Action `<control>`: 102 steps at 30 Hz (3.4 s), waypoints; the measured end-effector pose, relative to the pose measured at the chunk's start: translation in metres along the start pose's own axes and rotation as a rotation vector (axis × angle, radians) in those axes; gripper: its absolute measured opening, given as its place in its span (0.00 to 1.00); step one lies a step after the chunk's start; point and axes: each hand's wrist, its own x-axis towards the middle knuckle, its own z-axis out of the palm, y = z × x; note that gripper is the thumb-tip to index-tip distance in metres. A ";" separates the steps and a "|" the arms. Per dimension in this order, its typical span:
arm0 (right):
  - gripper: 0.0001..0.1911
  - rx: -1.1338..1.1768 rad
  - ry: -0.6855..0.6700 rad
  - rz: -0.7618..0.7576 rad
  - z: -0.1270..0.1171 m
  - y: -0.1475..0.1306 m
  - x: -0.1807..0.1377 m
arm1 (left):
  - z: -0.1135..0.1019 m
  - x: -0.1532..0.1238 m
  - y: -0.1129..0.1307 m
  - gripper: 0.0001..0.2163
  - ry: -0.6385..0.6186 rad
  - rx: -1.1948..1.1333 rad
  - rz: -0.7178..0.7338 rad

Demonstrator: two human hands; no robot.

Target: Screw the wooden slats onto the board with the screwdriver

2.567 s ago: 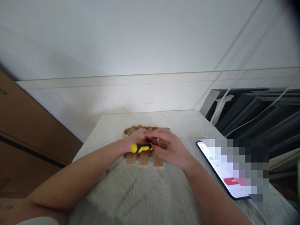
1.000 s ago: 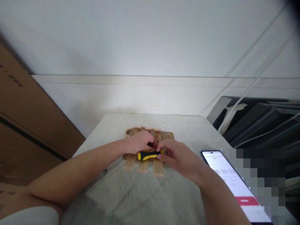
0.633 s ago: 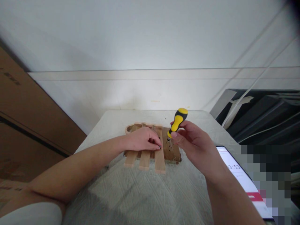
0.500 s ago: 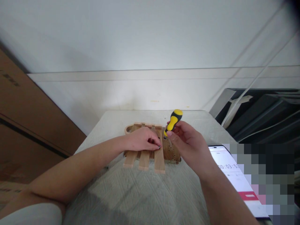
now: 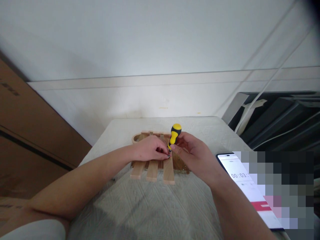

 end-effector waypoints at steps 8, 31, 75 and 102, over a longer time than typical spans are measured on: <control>0.07 -0.052 0.002 0.012 0.000 -0.003 -0.001 | -0.001 0.000 0.001 0.09 0.005 0.003 0.022; 0.07 -0.126 0.063 -0.088 0.003 0.001 0.000 | 0.002 -0.001 -0.004 0.08 0.037 -0.005 0.024; 0.17 -0.066 0.114 -0.076 0.016 0.011 0.001 | 0.006 0.002 -0.016 0.07 0.083 0.101 0.089; 0.13 -0.090 0.139 0.031 0.014 0.005 0.001 | 0.001 0.000 0.000 0.08 0.029 0.077 0.007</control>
